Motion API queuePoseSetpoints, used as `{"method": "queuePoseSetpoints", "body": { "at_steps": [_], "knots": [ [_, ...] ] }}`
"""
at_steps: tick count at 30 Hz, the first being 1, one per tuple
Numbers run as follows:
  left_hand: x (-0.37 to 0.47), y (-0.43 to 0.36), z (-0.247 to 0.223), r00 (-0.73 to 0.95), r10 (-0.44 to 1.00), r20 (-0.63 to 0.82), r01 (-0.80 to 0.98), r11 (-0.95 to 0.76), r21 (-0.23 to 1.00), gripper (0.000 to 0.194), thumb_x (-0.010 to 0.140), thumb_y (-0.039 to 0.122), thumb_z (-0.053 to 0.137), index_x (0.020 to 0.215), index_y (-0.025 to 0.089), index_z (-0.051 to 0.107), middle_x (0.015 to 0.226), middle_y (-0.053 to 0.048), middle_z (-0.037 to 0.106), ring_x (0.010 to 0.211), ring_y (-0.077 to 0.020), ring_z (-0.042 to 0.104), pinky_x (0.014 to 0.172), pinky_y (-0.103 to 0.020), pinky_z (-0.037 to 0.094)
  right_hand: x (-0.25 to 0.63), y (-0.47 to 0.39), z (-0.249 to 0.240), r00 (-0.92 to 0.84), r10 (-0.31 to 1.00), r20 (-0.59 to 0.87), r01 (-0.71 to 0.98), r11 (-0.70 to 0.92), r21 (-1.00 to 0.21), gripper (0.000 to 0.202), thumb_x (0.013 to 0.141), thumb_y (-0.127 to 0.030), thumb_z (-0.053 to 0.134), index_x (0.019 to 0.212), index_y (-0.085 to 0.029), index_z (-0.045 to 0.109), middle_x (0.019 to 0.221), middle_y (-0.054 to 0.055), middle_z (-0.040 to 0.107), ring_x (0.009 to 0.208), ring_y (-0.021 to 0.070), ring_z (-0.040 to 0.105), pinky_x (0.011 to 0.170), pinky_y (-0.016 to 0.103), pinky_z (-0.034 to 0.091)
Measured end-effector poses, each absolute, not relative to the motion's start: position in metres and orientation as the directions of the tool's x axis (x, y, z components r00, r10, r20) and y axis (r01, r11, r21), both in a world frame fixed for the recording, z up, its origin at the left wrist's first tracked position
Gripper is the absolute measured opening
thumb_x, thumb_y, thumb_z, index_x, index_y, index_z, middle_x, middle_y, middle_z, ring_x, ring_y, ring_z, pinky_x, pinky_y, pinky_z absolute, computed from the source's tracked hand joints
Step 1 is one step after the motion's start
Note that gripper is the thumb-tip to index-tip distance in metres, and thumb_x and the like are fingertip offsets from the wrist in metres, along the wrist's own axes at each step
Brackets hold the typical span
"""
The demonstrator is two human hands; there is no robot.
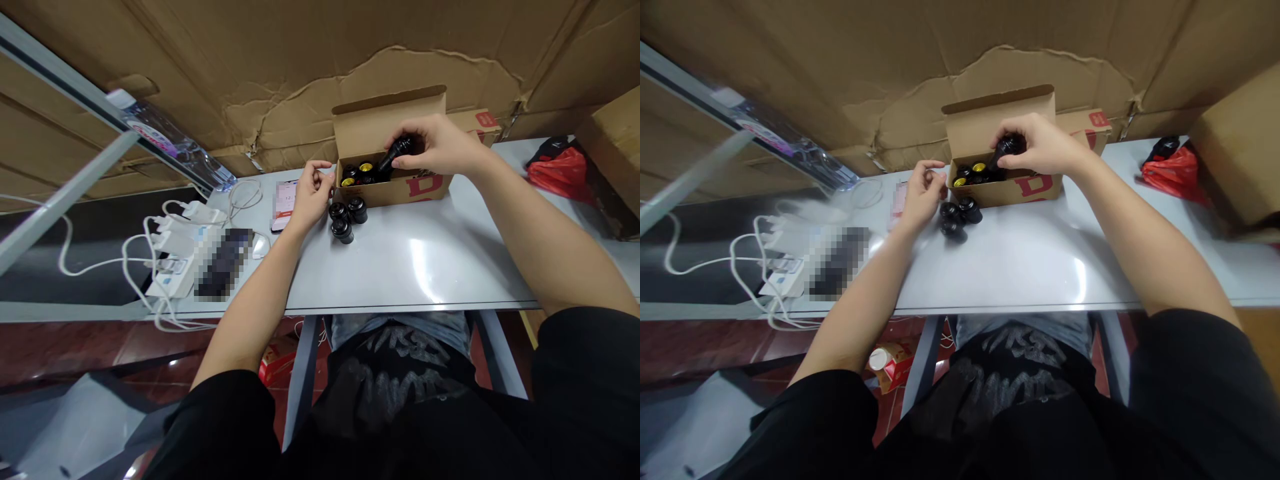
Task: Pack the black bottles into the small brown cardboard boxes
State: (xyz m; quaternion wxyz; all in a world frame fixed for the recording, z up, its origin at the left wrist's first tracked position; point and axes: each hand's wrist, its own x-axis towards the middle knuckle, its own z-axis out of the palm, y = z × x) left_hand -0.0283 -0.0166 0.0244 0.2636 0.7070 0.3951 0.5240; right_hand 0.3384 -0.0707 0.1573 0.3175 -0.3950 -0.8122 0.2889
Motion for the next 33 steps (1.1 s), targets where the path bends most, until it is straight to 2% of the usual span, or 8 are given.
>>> {"method": "queuePoseSetpoints", "body": {
  "at_steps": [5,10,17,25,28,33],
  "knots": [
    [-0.0280,-0.0150,0.0199,0.135,0.837,0.531,0.299,-0.545,0.783,0.096,0.092,0.122,0.075,0.129,0.034,0.071,0.076,0.005,0.055,0.067,-0.0200,0.060,0.070,-0.039,0.053,0.3369,-0.0704,0.1578,-0.489,0.816,0.307,0.454,0.539,-0.709,0.043,0.085,-0.058,0.096,0.120,-0.035,0.087,0.114,0.004,0.091,0.121,0.0324,0.071,0.118,0.055,0.055],
    [-0.0270,-0.0143,0.0173,0.130,0.834,0.537,0.285,-0.550,0.785,0.095,0.093,0.121,0.075,0.129,0.033,0.073,0.078,0.005,0.056,0.068,-0.0200,0.060,0.070,-0.037,0.054,0.3386,-0.0660,0.1562,-0.528,0.794,0.302,0.446,0.562,-0.697,0.041,0.084,-0.054,0.099,0.119,-0.035,0.089,0.122,0.008,0.094,0.117,0.0355,0.075,0.115,0.057,0.057],
    [-0.0270,-0.0159,0.0190,0.141,0.830,0.540,0.296,-0.556,0.777,0.092,0.096,0.119,0.073,0.130,0.033,0.073,0.080,0.003,0.058,0.069,-0.0215,0.062,0.070,-0.039,0.055,0.3409,-0.0633,0.1534,-0.552,0.787,0.275,0.441,0.556,-0.704,0.047,0.081,-0.056,0.105,0.120,-0.035,0.090,0.134,0.009,0.095,0.122,0.0368,0.075,0.115,0.057,0.059],
    [-0.0270,-0.0156,0.0186,0.138,0.847,0.513,0.297,-0.530,0.794,0.085,0.101,0.113,0.074,0.130,0.034,0.070,0.080,0.004,0.053,0.073,-0.0227,0.061,0.076,-0.040,0.054,0.3388,-0.0702,0.1575,-0.560,0.796,0.231,0.487,0.542,-0.685,0.051,0.078,-0.063,0.104,0.121,-0.040,0.088,0.132,0.004,0.095,0.125,0.0404,0.076,0.111,0.058,0.062],
    [-0.0276,-0.0154,0.0185,0.138,0.845,0.517,0.298,-0.533,0.792,0.084,0.101,0.112,0.075,0.130,0.034,0.071,0.081,0.004,0.054,0.074,-0.0232,0.061,0.077,-0.041,0.054,0.3385,-0.0729,0.1587,-0.558,0.794,0.242,0.496,0.552,-0.670,0.048,0.082,-0.061,0.101,0.122,-0.039,0.087,0.129,0.005,0.095,0.123,0.0393,0.075,0.112,0.057,0.060],
    [-0.0280,-0.0152,0.0176,0.143,0.832,0.536,0.309,-0.552,0.774,0.086,0.102,0.114,0.073,0.132,0.033,0.074,0.080,0.003,0.056,0.073,-0.0229,0.063,0.075,-0.040,0.055,0.3385,-0.0709,0.1554,-0.530,0.795,0.294,0.456,0.560,-0.691,0.046,0.080,-0.055,0.099,0.121,-0.037,0.085,0.126,0.007,0.094,0.116,0.0354,0.072,0.109,0.054,0.056]
  ]
}}
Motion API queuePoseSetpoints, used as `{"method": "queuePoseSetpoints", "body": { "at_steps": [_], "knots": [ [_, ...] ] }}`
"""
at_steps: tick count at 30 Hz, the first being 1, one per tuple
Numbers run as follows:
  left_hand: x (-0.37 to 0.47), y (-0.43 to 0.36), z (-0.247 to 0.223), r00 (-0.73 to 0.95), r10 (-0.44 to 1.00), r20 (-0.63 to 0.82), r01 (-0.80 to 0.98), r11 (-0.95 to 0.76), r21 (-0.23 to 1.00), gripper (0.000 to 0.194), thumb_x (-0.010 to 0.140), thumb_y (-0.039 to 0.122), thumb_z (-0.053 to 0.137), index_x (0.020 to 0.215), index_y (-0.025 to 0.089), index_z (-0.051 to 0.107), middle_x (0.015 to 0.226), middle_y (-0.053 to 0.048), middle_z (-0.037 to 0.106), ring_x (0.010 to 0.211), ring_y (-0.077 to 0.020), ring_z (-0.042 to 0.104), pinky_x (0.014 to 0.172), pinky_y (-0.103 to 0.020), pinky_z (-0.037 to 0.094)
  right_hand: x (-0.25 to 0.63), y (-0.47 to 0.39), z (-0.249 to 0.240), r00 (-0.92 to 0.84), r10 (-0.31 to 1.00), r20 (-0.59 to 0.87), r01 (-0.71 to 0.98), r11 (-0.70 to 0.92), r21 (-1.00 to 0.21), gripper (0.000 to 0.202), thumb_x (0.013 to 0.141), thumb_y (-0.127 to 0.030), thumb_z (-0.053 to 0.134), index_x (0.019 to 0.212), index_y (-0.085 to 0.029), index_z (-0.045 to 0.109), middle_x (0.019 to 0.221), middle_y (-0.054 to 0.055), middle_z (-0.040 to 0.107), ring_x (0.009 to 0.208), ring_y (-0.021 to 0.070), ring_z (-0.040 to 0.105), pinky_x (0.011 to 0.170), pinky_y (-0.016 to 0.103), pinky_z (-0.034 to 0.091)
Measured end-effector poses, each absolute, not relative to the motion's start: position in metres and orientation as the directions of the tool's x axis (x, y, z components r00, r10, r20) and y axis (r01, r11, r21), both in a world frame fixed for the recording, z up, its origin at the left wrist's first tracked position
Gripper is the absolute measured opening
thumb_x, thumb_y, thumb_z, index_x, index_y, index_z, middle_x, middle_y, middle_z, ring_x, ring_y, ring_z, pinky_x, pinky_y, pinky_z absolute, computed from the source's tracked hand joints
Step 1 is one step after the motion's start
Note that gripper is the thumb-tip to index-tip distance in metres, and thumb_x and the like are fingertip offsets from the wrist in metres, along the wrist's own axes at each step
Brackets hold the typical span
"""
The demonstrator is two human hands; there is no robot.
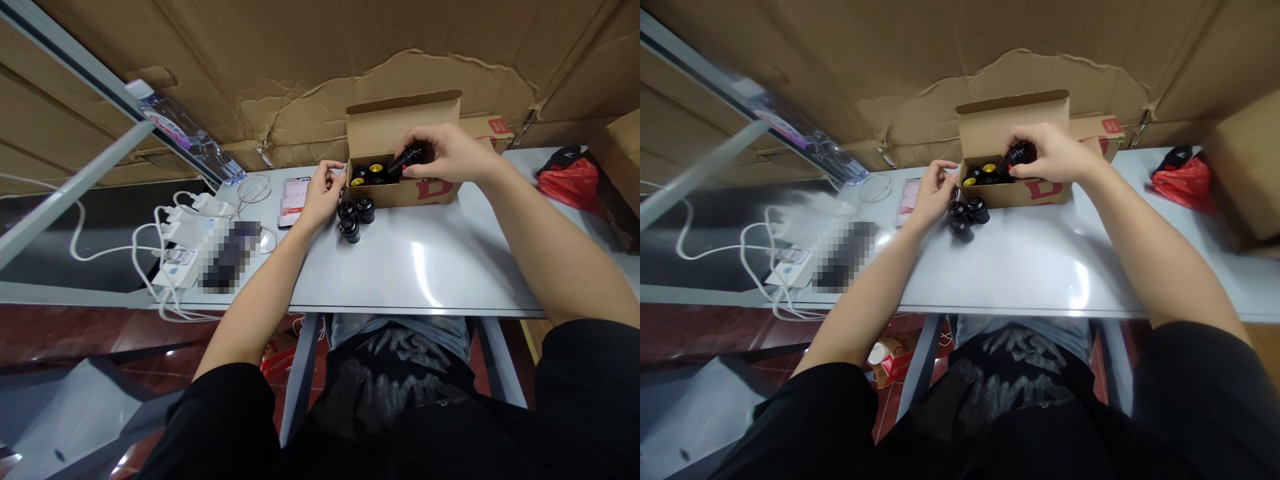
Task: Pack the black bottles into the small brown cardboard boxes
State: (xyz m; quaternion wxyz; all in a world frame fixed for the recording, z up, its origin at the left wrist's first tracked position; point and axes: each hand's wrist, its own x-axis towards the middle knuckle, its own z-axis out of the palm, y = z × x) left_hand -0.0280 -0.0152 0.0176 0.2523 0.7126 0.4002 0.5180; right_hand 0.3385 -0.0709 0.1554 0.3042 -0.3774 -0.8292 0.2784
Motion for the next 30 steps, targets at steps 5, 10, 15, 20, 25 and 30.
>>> {"method": "queuePoseSetpoints", "body": {
  "at_steps": [5,10,15,20,25,30],
  "knots": [
    [-0.027,-0.016,0.019,0.133,0.829,0.544,0.306,-0.556,0.773,0.091,0.098,0.118,0.074,0.130,0.032,0.074,0.079,0.003,0.059,0.072,-0.0232,0.065,0.073,-0.040,0.057,0.336,-0.074,0.157,-0.521,0.785,0.335,0.452,0.587,-0.671,0.039,0.085,-0.055,0.095,0.118,-0.037,0.083,0.126,0.008,0.093,0.116,0.0341,0.070,0.114,0.054,0.054],
    [-0.027,-0.019,0.022,0.132,0.831,0.541,0.298,-0.554,0.778,0.088,0.098,0.116,0.076,0.126,0.033,0.073,0.080,0.003,0.062,0.071,-0.0212,0.063,0.074,-0.039,0.055,0.336,-0.075,0.157,-0.522,0.784,0.336,0.493,0.599,-0.631,0.043,0.089,-0.058,0.094,0.126,-0.036,0.086,0.129,0.010,0.093,0.123,0.0383,0.074,0.117,0.057,0.056],
    [-0.027,-0.018,0.020,0.137,0.822,0.552,0.334,-0.563,0.756,0.094,0.098,0.120,0.069,0.130,0.032,0.073,0.080,0.003,0.061,0.072,-0.0216,0.066,0.072,-0.038,0.056,0.338,-0.063,0.146,-0.529,0.742,0.412,0.520,0.667,-0.534,0.049,0.091,-0.065,0.088,0.125,-0.030,0.087,0.122,0.008,0.092,0.115,0.0422,0.082,0.108,0.057,0.063],
    [-0.030,-0.014,0.015,0.165,0.809,0.564,0.370,-0.580,0.725,0.092,0.103,0.118,0.064,0.138,0.033,0.073,0.083,0.002,0.063,0.073,-0.0222,0.068,0.072,-0.038,0.056,0.336,-0.063,0.145,-0.544,0.741,0.394,0.513,0.665,-0.542,0.053,0.093,-0.071,0.091,0.126,-0.031,0.088,0.125,0.008,0.095,0.113,0.0389,0.077,0.115,0.056,0.063],
    [-0.032,-0.012,0.014,0.177,0.803,0.569,0.369,-0.590,0.718,0.087,0.108,0.114,0.065,0.140,0.033,0.072,0.085,0.001,0.064,0.076,-0.0229,0.069,0.074,-0.038,0.058,0.335,-0.064,0.145,-0.543,0.734,0.407,0.523,0.675,-0.521,0.050,0.092,-0.068,0.091,0.125,-0.030,0.089,0.128,0.009,0.096,0.115,0.0436,0.081,0.116,0.060,0.064],
    [-0.032,-0.012,0.015,0.185,0.801,0.570,0.381,-0.593,0.710,0.085,0.110,0.112,0.063,0.141,0.033,0.071,0.085,0.001,0.065,0.075,-0.0224,0.069,0.073,-0.038,0.057,0.334,-0.062,0.143,-0.530,0.756,0.384,0.554,0.652,-0.518,0.048,0.092,-0.065,0.092,0.126,-0.031,0.091,0.128,0.011,0.096,0.118,0.0475,0.086,0.116,0.062,0.067]
  ]
}}
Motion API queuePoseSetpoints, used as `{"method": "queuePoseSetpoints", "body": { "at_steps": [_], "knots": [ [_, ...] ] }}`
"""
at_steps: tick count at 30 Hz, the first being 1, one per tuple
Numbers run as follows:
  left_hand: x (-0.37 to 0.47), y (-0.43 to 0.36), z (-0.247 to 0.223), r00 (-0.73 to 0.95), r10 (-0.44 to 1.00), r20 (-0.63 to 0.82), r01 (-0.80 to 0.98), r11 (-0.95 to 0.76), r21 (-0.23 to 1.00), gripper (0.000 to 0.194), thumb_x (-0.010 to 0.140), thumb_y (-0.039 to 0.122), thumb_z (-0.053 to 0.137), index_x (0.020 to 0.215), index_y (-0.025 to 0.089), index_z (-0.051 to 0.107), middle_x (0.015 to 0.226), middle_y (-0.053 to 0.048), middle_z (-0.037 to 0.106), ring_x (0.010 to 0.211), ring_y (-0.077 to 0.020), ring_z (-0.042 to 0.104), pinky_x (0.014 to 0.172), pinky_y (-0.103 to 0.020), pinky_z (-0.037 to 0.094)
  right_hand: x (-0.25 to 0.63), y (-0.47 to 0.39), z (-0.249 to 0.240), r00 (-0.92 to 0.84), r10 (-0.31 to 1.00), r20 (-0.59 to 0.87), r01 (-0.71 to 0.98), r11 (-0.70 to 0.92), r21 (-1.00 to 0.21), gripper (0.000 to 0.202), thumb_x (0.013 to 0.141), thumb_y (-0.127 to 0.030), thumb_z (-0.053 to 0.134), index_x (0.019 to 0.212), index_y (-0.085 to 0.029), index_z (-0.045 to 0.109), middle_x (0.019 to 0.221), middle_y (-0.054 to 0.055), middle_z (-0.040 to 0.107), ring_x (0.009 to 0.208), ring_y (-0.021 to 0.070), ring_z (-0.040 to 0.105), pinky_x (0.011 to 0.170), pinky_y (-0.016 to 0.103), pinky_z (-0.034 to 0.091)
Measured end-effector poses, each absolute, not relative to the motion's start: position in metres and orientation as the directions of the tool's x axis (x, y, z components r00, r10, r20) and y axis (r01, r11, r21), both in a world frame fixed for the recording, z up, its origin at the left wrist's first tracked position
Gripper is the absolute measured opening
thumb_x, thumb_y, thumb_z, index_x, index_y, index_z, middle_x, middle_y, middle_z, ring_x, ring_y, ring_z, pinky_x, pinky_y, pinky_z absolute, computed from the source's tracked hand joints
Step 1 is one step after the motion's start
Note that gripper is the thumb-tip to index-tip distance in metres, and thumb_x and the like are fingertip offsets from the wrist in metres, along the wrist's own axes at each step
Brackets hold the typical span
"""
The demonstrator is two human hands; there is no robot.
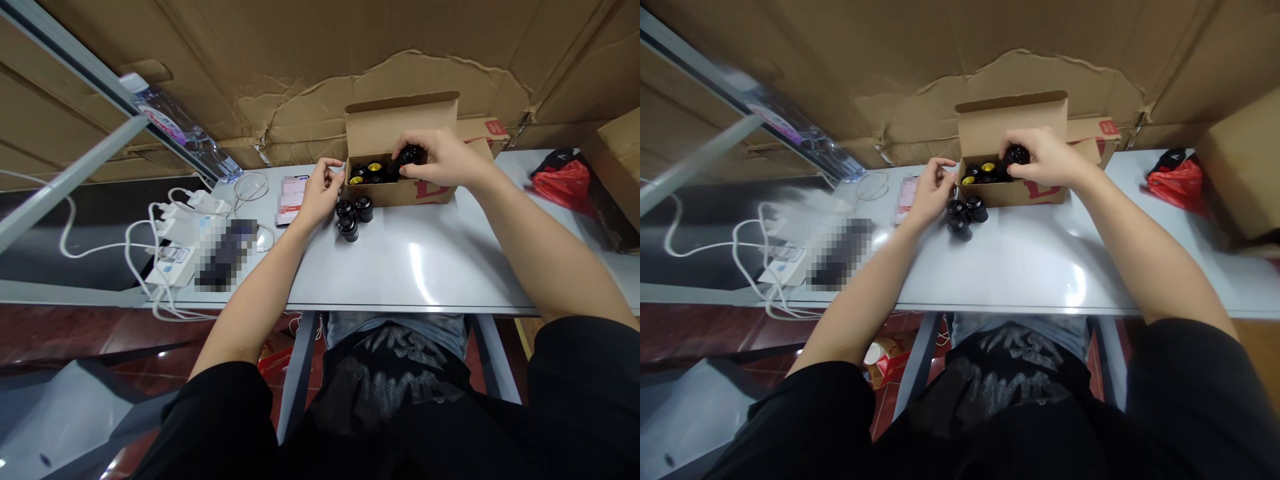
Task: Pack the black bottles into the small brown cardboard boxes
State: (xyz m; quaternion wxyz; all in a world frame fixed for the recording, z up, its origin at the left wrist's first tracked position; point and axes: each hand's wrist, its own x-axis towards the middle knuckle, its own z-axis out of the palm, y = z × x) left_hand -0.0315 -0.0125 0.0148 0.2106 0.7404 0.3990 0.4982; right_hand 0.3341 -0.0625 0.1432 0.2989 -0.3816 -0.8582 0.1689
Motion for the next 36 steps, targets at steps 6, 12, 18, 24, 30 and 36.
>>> {"method": "queuePoseSetpoints", "body": {
  "at_steps": [6,12,18,24,30,36],
  "knots": [
    [-0.032,-0.012,0.014,0.193,0.803,0.563,0.368,-0.591,0.717,0.091,0.106,0.116,0.064,0.141,0.033,0.072,0.086,0.001,0.065,0.074,-0.0221,0.068,0.073,-0.038,0.057,0.332,-0.069,0.149,-0.493,0.801,0.340,0.579,0.594,-0.558,0.049,0.089,-0.062,0.096,0.128,-0.033,0.092,0.130,0.009,0.096,0.127,0.0482,0.085,0.119,0.060,0.067],
    [-0.033,-0.012,0.015,0.195,0.802,0.564,0.380,-0.592,0.711,0.086,0.110,0.112,0.064,0.141,0.032,0.071,0.086,0.001,0.064,0.075,-0.0227,0.069,0.074,-0.038,0.058,0.334,-0.069,0.151,-0.506,0.805,0.310,0.555,0.579,-0.597,0.058,0.086,-0.064,0.099,0.132,-0.030,0.093,0.127,0.008,0.096,0.129,0.0450,0.081,0.120,0.060,0.065],
    [-0.030,-0.014,0.017,0.176,0.804,0.567,0.369,-0.589,0.719,0.094,0.102,0.119,0.063,0.137,0.032,0.073,0.082,0.002,0.061,0.072,-0.0217,0.065,0.074,-0.039,0.057,0.333,-0.071,0.152,-0.480,0.814,0.328,0.548,0.570,-0.613,0.049,0.077,-0.055,0.103,0.123,-0.037,0.097,0.127,0.004,0.097,0.126,0.0501,0.087,0.119,0.068,0.069],
    [-0.030,-0.013,0.016,0.186,0.803,0.567,0.381,-0.591,0.712,0.092,0.105,0.118,0.061,0.137,0.033,0.072,0.082,0.002,0.060,0.072,-0.0215,0.064,0.072,-0.039,0.055,0.331,-0.076,0.154,-0.455,0.834,0.313,0.505,0.531,-0.680,0.049,0.075,-0.053,0.104,0.122,-0.040,0.098,0.122,0.000,0.098,0.127,0.0449,0.082,0.127,0.064,0.065],
    [-0.029,-0.015,0.019,0.196,0.806,0.559,0.391,-0.587,0.709,0.092,0.105,0.119,0.058,0.136,0.033,0.069,0.082,0.003,0.059,0.072,-0.0214,0.062,0.074,-0.039,0.055,0.332,-0.075,0.154,-0.458,0.824,0.334,0.498,0.549,-0.672,0.050,0.077,-0.057,0.103,0.123,-0.038,0.095,0.119,0.001,0.097,0.118,0.0431,0.083,0.120,0.064,0.066],
    [-0.025,-0.021,0.026,0.168,0.830,0.531,0.393,-0.551,0.736,0.090,0.102,0.120,0.061,0.130,0.034,0.068,0.082,0.002,0.059,0.072,-0.0224,0.059,0.076,-0.041,0.053,0.332,-0.073,0.154,-0.483,0.809,0.336,0.465,0.562,-0.685,0.059,0.080,-0.066,0.106,0.127,-0.037,0.088,0.136,0.004,0.096,0.125,0.0428,0.082,0.116,0.062,0.068]
  ]
}}
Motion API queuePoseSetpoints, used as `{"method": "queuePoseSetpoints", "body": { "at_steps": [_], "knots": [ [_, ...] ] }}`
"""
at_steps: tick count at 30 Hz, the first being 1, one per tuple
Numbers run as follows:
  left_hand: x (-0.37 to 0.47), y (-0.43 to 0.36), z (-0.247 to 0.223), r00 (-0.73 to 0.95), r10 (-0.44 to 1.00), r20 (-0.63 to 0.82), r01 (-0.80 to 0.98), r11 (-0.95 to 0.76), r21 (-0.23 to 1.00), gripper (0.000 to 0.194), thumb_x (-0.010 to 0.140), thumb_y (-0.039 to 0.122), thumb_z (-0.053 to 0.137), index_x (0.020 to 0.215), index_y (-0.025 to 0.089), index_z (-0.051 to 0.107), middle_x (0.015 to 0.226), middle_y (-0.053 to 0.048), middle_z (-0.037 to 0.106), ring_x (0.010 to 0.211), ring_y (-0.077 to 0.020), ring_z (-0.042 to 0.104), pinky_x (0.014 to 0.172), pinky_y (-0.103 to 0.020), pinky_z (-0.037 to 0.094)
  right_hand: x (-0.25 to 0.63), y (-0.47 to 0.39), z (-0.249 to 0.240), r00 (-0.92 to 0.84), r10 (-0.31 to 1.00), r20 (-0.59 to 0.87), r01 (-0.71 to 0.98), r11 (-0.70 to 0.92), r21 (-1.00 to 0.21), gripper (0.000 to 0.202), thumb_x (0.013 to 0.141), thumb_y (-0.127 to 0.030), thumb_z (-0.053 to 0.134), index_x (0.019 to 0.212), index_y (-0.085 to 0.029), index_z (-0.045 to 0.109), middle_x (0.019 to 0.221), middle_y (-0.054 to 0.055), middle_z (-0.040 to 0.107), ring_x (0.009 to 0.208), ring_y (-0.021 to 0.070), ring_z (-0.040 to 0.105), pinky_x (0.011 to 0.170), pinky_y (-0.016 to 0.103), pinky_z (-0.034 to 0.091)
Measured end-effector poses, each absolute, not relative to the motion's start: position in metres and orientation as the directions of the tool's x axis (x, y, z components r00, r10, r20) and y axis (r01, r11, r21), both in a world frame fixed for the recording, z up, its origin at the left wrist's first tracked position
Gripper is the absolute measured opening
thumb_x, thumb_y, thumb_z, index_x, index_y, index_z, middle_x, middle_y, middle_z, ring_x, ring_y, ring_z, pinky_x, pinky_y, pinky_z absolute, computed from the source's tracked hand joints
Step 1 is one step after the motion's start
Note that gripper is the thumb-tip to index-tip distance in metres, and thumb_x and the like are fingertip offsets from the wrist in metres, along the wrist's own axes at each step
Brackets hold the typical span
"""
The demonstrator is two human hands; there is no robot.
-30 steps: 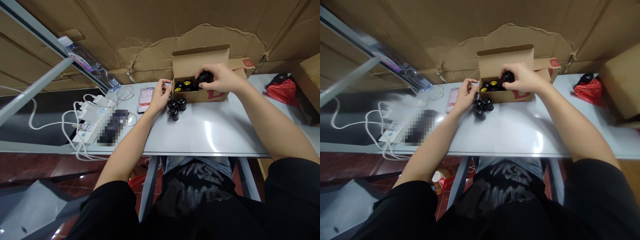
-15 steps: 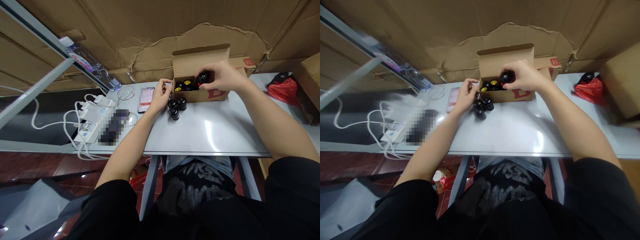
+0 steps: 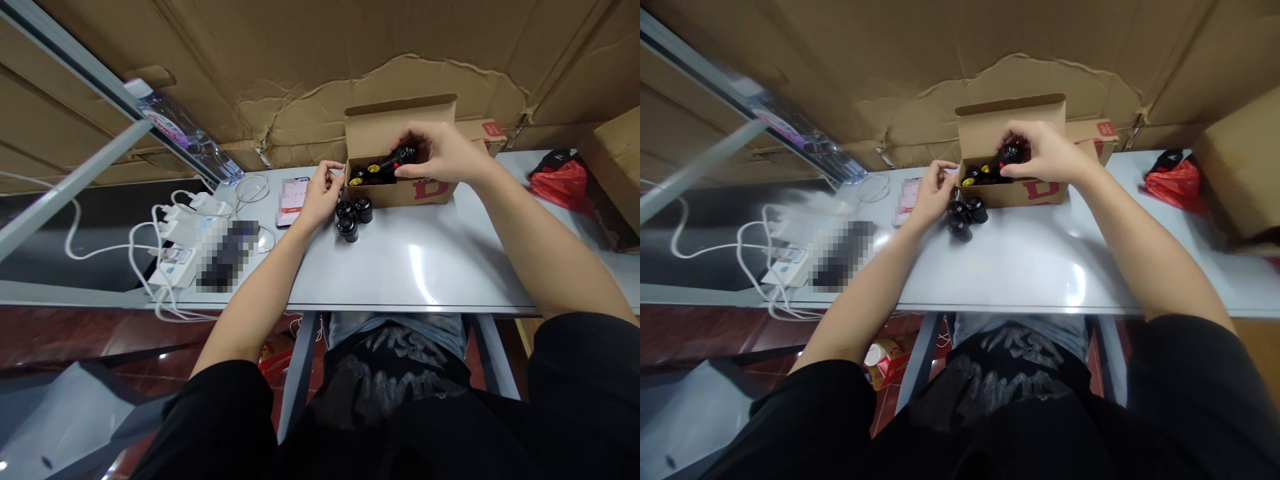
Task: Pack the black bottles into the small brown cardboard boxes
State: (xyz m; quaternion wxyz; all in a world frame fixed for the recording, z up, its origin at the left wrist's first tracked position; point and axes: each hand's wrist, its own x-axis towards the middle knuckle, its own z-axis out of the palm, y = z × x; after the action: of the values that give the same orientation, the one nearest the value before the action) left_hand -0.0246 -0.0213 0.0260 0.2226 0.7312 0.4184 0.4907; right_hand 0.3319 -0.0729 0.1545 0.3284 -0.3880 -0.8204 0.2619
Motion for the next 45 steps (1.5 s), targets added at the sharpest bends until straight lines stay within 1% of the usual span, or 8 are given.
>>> {"method": "queuePoseSetpoints", "body": {
  "at_steps": [8,11,18,21,24,29,35,45],
  "knots": [
    [-0.025,-0.021,0.026,0.156,0.843,0.515,0.409,-0.530,0.743,0.070,0.111,0.102,0.071,0.131,0.034,0.068,0.083,0.003,0.059,0.076,-0.0235,0.062,0.082,-0.041,0.053,0.333,-0.068,0.152,-0.424,0.855,0.299,0.472,0.490,-0.733,0.073,0.075,-0.073,0.110,0.127,-0.036,0.074,0.125,0.007,0.092,0.120,0.0398,0.076,0.107,0.058,0.063],
    [-0.026,-0.019,0.025,0.156,0.838,0.523,0.429,-0.535,0.728,0.065,0.113,0.095,0.074,0.133,0.033,0.070,0.084,0.003,0.062,0.077,-0.0234,0.065,0.082,-0.040,0.054,0.331,-0.071,0.151,-0.442,0.852,0.281,0.485,0.490,-0.724,0.079,0.077,-0.068,0.110,0.136,-0.033,0.071,0.135,0.011,0.090,0.118,0.0373,0.077,0.106,0.055,0.065],
    [-0.024,-0.020,0.026,0.153,0.814,0.560,0.419,-0.567,0.709,0.073,0.113,0.102,0.070,0.135,0.033,0.070,0.083,0.002,0.065,0.075,-0.0234,0.068,0.075,-0.038,0.055,0.327,-0.069,0.144,-0.392,0.842,0.372,0.584,0.540,-0.606,0.080,0.081,-0.054,0.105,0.155,-0.031,0.081,0.139,0.012,0.090,0.121,0.0449,0.084,0.108,0.060,0.072],
    [-0.021,-0.025,0.034,0.134,0.800,0.585,0.421,-0.580,0.697,0.077,0.111,0.107,0.065,0.130,0.033,0.071,0.081,0.002,0.063,0.073,-0.0225,0.065,0.075,-0.039,0.054,0.327,-0.067,0.142,-0.369,0.846,0.386,0.621,0.533,-0.575,0.073,0.080,-0.052,0.104,0.149,-0.033,0.088,0.141,0.012,0.092,0.120,0.0479,0.086,0.111,0.066,0.074],
    [-0.020,-0.036,0.048,0.135,0.763,0.632,0.424,-0.621,0.659,0.077,0.111,0.109,0.063,0.120,0.032,0.072,0.079,0.001,0.062,0.070,-0.0210,0.060,0.073,-0.038,0.052,0.326,-0.066,0.142,-0.376,0.854,0.360,0.641,0.520,-0.565,0.053,0.084,-0.053,0.102,0.133,-0.033,0.094,0.126,0.011,0.096,0.117,0.0484,0.088,0.110,0.068,0.074],
    [-0.020,-0.065,0.078,0.338,0.701,0.628,0.487,-0.701,0.521,0.061,0.116,0.086,0.075,0.098,0.028,0.071,0.078,0.000,0.065,0.070,-0.0196,0.058,0.071,-0.037,0.049,0.327,-0.064,0.137,-0.437,0.856,0.277,0.676,0.516,-0.527,0.031,0.088,-0.056,0.097,0.109,-0.034,0.093,0.101,0.009,0.095,0.108,0.0478,0.090,0.107,0.069,0.074],
    [-0.020,-0.086,0.093,0.567,0.634,0.526,0.494,-0.773,0.398,0.023,0.108,0.050,0.090,0.108,0.028,0.085,0.087,-0.002,0.075,0.078,-0.0216,0.066,0.079,-0.039,0.056,0.327,-0.060,0.134,-0.450,0.859,0.244,0.693,0.509,-0.511,0.021,0.088,-0.045,0.091,0.106,-0.034,0.091,0.096,0.008,0.094,0.103,0.0448,0.090,0.105,0.066,0.074],
    [-0.010,-0.093,0.093,0.516,0.710,0.479,0.624,-0.695,0.358,0.023,0.102,0.047,0.105,0.105,0.029,0.091,0.097,-0.004,0.088,0.093,-0.0295,0.079,0.098,-0.050,0.064,0.329,-0.058,0.133,-0.434,0.863,0.258,0.701,0.503,-0.506,0.021,0.095,-0.052,0.094,0.107,-0.035,0.094,0.098,0.007,0.093,0.101,0.0429,0.087,0.102,0.062,0.071]
  ]
}}
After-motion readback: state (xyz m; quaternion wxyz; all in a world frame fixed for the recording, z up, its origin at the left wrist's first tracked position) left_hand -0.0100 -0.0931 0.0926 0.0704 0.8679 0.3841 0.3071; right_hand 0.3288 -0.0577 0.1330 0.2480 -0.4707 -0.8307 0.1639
